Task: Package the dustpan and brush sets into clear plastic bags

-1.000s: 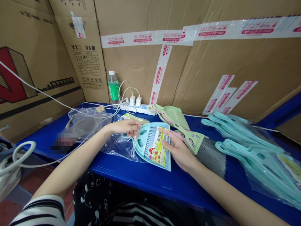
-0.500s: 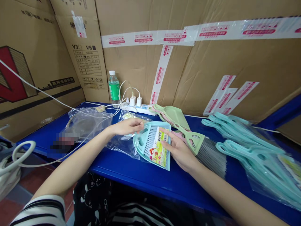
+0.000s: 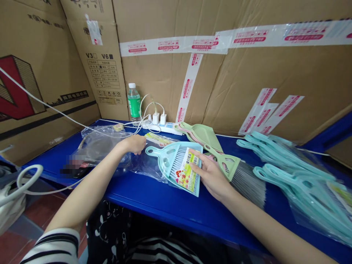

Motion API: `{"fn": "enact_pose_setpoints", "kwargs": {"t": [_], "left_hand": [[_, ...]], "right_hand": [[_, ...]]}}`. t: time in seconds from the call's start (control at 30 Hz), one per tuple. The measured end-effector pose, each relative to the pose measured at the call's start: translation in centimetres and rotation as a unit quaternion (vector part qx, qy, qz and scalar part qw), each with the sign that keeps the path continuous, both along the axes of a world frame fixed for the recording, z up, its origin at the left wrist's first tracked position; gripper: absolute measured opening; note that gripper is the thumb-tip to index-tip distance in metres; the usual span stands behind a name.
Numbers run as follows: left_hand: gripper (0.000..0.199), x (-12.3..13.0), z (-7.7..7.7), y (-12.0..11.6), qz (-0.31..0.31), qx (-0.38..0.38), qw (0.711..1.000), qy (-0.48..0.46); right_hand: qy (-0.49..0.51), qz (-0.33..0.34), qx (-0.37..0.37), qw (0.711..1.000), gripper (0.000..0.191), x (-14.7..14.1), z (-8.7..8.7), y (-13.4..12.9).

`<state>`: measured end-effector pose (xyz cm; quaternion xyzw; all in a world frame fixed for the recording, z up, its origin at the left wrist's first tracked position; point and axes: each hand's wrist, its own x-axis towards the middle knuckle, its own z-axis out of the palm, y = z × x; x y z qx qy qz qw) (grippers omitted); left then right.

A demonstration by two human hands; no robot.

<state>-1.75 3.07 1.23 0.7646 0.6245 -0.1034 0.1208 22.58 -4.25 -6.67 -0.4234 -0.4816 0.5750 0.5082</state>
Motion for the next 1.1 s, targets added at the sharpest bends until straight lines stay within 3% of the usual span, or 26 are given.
{"fn": "enact_pose_setpoints", "kwargs": {"t": [0.17, 0.37, 0.6, 0.83, 1.1], "left_hand": [[0.027, 0.1, -0.1, 0.0, -0.017, -0.051, 0.997, -0.052], [0.014, -0.1, 0.2, -0.2, 0.003, -0.091, 0.989, -0.119], [0.015, 0.0, 0.2, -0.1, -0.027, -0.054, 0.995, -0.079], [0.016, 0.2, 0.1, 0.0, -0.036, -0.025, 0.996, -0.074], [0.016, 0.1, -0.2, 0.0, -0.036, -0.018, 0.997, -0.069]], "right_hand": [[-0.002, 0.001, 0.012, 1.000, 0.071, 0.0, -0.2, 0.1], [-0.005, 0.016, -0.004, 1.000, 0.076, -0.2, -0.1, 0.0], [-0.018, 0.040, -0.046, 0.998, 0.079, -0.1, 0.6, -0.3], [-0.041, 0.063, -0.030, 0.997, 0.068, 0.3, 0.5, 0.0], [-0.005, 0.064, -0.069, 0.996, 0.083, -0.1, 1.2, -0.1]]}}
